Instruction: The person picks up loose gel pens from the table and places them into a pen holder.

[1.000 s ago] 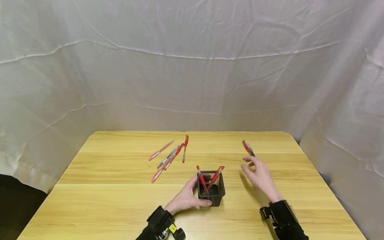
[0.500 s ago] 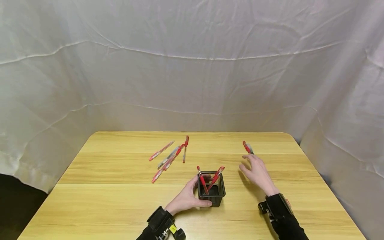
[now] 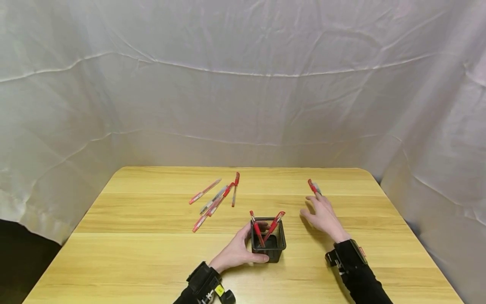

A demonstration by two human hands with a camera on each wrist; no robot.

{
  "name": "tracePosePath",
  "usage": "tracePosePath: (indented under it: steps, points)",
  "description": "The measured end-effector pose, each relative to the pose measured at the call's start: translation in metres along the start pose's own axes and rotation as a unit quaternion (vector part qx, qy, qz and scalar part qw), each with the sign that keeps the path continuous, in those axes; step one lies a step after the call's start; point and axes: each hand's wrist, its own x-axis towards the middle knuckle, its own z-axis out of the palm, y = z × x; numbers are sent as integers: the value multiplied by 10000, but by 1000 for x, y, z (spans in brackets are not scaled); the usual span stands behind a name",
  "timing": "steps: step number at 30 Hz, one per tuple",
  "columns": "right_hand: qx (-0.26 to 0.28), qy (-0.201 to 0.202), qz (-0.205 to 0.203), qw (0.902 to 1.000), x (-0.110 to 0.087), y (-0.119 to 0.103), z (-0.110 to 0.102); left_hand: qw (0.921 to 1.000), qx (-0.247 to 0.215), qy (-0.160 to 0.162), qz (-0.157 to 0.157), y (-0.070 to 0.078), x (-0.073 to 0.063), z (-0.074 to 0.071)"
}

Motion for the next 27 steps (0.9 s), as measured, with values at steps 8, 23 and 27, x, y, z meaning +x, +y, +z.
tracePosePath:
  steps: [8, 23, 27]
  points:
    - [-205, -123, 31, 9997, 5, -1, -1, 10000, 16, -17, 2, 1, -1, 0]
    - [-352, -347, -94, 9987, 8, 1, 1, 10000, 41, -3, 22, 0, 0, 0]
    - [-382, -351, -133, 9986, 8, 2, 2, 10000, 52, -3, 30, 0, 0, 0]
